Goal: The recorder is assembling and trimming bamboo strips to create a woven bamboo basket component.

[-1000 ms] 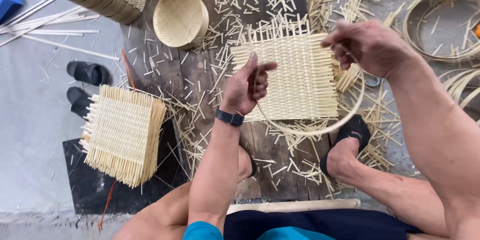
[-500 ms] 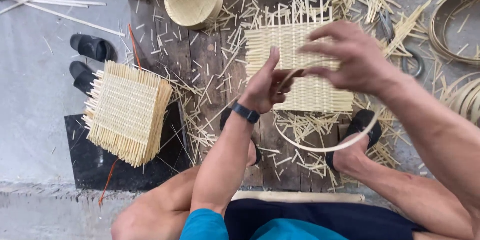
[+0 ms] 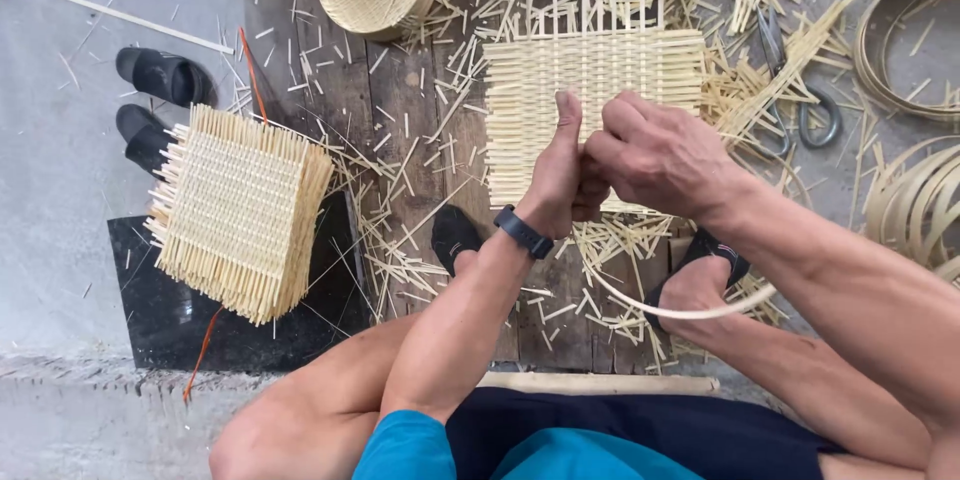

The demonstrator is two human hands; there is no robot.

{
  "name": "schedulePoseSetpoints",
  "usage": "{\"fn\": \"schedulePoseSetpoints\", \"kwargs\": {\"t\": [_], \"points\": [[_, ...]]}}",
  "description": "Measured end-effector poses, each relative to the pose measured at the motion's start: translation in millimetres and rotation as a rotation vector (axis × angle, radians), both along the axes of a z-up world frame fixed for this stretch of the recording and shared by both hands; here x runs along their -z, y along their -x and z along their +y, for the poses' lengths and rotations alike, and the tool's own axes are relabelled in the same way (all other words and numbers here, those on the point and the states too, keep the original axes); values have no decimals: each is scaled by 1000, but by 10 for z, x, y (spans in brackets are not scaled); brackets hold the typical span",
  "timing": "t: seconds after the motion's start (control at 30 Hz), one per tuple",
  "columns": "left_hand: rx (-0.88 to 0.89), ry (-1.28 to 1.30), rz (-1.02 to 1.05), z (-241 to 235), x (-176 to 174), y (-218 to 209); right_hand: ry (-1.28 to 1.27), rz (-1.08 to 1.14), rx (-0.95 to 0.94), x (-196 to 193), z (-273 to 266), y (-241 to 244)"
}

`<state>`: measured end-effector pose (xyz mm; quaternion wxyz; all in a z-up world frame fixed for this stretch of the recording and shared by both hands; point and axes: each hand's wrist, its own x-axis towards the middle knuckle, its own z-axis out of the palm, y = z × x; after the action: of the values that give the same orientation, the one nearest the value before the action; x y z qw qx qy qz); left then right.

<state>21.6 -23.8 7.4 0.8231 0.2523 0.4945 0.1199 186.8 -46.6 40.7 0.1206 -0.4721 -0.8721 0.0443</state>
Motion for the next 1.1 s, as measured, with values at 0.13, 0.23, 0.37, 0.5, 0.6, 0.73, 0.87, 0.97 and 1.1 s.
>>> {"fn": "schedulePoseSetpoints", "kwargs": {"t": [0.13, 0.23, 0.37, 0.5, 0.6, 0.73, 0.87, 0.97, 1.1], "points": [[-97, 20, -149, 20, 272, 136, 135, 416, 189, 257, 70, -487], [-416, -108, -396, 168, 269, 328, 434, 955, 611, 48, 41, -659], [-739, -186, -629, 290, 223, 391, 931, 1886, 734, 229, -60, -625], [-640, -53, -479, 538, 190, 519, 927, 1937, 561, 694, -127, -732], [-371, -175, -349, 662, 403, 573, 945, 1831, 560, 736, -95, -717], [-556, -131, -388, 650, 489, 527, 996, 1839, 665, 557, -90, -601], [-611, -146, -299, 605, 480, 509, 924, 1735, 854, 503, -139, -551], [-760, -131, -163, 542, 576, 483, 815, 1408, 1017, 785, -127, -516], [-649, -448, 118, 509, 1690, 727, 623, 986, 1143, 1287, -133, -497]]}}
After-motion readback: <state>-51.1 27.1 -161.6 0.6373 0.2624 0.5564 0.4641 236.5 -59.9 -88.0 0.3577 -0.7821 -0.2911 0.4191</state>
